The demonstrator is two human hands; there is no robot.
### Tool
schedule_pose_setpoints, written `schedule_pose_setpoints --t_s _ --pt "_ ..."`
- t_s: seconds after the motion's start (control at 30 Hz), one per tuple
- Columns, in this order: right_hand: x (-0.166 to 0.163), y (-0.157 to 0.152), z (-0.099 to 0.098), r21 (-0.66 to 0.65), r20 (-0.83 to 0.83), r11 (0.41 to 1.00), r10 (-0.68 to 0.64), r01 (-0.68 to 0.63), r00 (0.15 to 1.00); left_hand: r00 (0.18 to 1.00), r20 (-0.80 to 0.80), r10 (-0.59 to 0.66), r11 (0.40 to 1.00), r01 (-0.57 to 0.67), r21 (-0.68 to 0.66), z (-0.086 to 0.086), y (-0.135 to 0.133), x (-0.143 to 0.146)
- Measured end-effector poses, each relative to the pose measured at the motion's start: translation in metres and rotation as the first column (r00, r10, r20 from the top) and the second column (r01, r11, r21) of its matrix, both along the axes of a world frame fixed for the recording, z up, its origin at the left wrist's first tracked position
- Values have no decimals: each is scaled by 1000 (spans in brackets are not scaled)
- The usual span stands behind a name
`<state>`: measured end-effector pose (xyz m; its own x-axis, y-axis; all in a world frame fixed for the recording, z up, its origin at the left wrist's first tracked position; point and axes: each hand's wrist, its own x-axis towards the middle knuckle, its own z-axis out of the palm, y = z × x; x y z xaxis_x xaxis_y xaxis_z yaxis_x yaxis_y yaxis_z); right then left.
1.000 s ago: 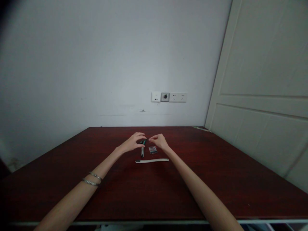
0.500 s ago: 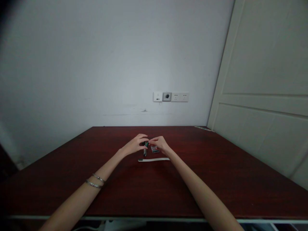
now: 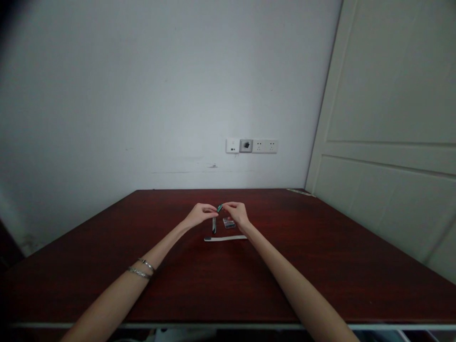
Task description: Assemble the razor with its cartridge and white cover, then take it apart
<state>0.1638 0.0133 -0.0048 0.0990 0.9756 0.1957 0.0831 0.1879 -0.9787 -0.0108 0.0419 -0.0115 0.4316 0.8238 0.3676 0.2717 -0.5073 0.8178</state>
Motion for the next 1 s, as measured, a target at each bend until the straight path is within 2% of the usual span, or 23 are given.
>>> schedule_pose_setpoints --t_s 0.13,0.3,0.4,0.5,0.6,0.67,0.8,1.0 --pt "-4 1 -3 80 46 997 0 -3 999 997 66 43 991 -34 -133 -2 -7 6" --pt "-4 3 -7 77 76 997 20 -26 997 978 192 85 946 -18 -323 -2 -11 6" --pt "0 7 -7 112 170 993 2 -21 985 977 195 91 932 -15 -361 -3 -8 3" --pt "6 10 -4 217 305 976 -50 -19 951 995 25 96 955 -85 -285 -4 -3 0" --pt "11 12 -3 301 489 949 -67 -96 870 975 -194 104 986 -127 -111 -5 0 -1" --pt "12 11 -2 313 591 937 -64 -156 804 951 -283 122 992 -124 11 -4 -2 0" --pt "12 7 -1 294 712 933 -69 -207 699 909 -373 184 977 -128 170 1 -7 5" --pt "11 2 4 259 790 932 -52 -255 611 894 -400 201 968 -118 222 4 -11 7"
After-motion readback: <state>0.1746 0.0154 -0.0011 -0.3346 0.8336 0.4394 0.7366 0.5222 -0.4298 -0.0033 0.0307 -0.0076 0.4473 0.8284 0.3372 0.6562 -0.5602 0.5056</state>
